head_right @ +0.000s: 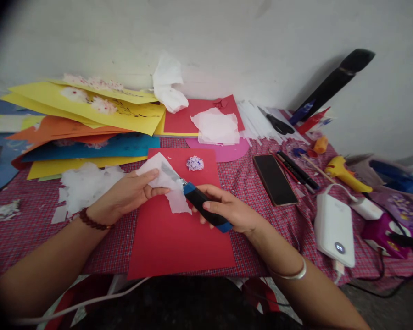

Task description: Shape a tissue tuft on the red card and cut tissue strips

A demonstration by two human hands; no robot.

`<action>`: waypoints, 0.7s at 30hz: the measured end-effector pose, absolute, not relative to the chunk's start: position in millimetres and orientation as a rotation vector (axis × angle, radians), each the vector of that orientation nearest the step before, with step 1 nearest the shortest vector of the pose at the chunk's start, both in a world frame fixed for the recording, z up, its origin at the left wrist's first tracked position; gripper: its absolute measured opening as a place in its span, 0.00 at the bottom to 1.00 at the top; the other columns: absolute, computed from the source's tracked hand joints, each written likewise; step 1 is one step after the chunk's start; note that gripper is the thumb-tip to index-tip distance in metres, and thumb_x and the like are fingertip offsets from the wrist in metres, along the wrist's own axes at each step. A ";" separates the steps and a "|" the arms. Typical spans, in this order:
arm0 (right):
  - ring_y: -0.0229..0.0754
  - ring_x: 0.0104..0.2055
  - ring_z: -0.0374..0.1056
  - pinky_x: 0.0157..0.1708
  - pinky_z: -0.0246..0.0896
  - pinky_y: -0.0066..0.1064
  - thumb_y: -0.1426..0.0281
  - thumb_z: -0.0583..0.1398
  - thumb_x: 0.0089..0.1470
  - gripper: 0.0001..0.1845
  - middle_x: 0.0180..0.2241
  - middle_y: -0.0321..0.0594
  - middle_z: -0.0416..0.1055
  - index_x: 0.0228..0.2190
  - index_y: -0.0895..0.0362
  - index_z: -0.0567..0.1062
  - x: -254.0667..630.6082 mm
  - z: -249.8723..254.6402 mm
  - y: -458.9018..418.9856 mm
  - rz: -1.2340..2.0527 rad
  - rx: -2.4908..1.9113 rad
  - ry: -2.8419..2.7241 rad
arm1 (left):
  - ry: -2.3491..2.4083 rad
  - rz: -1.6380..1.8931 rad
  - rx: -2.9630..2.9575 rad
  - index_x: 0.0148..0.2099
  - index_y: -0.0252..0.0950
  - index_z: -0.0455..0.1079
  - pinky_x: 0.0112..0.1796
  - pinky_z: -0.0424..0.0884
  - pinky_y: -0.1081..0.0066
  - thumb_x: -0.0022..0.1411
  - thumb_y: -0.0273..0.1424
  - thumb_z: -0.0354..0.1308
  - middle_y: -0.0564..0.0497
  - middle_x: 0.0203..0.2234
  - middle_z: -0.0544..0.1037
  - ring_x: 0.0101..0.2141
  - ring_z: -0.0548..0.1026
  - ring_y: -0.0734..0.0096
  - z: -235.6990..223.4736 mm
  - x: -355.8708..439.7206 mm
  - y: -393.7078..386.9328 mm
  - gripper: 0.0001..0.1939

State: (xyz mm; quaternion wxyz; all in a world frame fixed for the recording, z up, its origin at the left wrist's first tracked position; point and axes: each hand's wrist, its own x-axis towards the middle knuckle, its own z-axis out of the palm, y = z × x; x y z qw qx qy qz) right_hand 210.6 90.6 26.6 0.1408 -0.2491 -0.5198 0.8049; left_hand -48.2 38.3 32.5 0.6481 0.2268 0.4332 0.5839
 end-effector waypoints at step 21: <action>0.33 0.30 0.72 0.25 0.66 0.21 0.61 0.66 0.56 0.24 0.38 0.38 0.73 0.52 0.54 0.71 209.5 26.6 87.5 2.343 -0.726 -1.458 | 0.883 1.132 0.634 0.34 0.31 0.77 0.38 0.81 0.66 0.57 0.33 0.69 0.49 0.30 0.78 0.34 0.77 0.70 27.7 -42.8 33.5 0.09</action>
